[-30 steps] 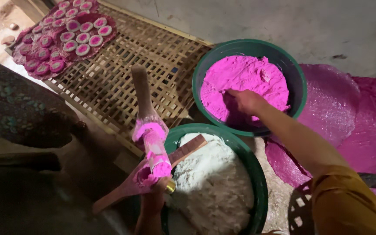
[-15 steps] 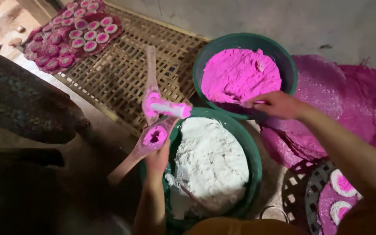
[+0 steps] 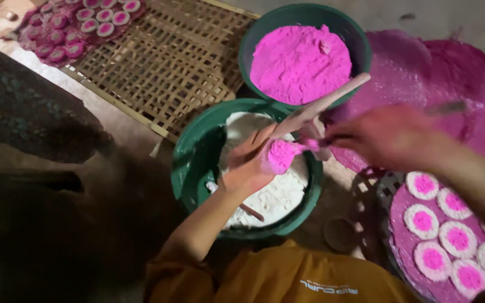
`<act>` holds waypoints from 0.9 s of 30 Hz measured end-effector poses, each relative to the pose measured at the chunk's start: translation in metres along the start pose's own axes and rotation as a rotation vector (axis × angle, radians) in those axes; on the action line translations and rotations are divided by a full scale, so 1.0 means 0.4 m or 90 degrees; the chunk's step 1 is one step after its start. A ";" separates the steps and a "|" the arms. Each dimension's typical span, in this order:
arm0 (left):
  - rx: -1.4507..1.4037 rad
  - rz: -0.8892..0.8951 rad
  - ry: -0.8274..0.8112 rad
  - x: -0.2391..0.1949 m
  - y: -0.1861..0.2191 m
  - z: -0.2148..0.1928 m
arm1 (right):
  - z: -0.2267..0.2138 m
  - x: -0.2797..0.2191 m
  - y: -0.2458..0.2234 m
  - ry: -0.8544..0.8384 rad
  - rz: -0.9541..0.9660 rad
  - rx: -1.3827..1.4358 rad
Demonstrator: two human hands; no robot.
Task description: The person uses a wooden mold to scoop pink and white dough, presses it into a circular metal cutter on a tray, and releases the formed dough rings. The process is repeated to create multiple dough pieces.
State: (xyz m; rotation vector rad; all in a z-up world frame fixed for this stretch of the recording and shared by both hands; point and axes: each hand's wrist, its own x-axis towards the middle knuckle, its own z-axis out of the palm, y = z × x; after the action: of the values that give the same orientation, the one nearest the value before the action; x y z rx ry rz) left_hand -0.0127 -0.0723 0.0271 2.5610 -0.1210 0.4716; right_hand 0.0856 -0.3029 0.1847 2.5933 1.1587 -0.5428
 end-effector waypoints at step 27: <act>0.022 -0.095 0.027 -0.065 -0.135 0.090 | 0.072 -0.161 -0.165 0.195 -0.039 -0.200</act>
State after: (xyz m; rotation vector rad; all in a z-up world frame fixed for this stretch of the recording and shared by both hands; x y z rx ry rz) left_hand -0.0165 -0.0448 -0.0372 2.5677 0.0948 0.4745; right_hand -0.0103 -0.3132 0.1817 2.4255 1.2973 0.0331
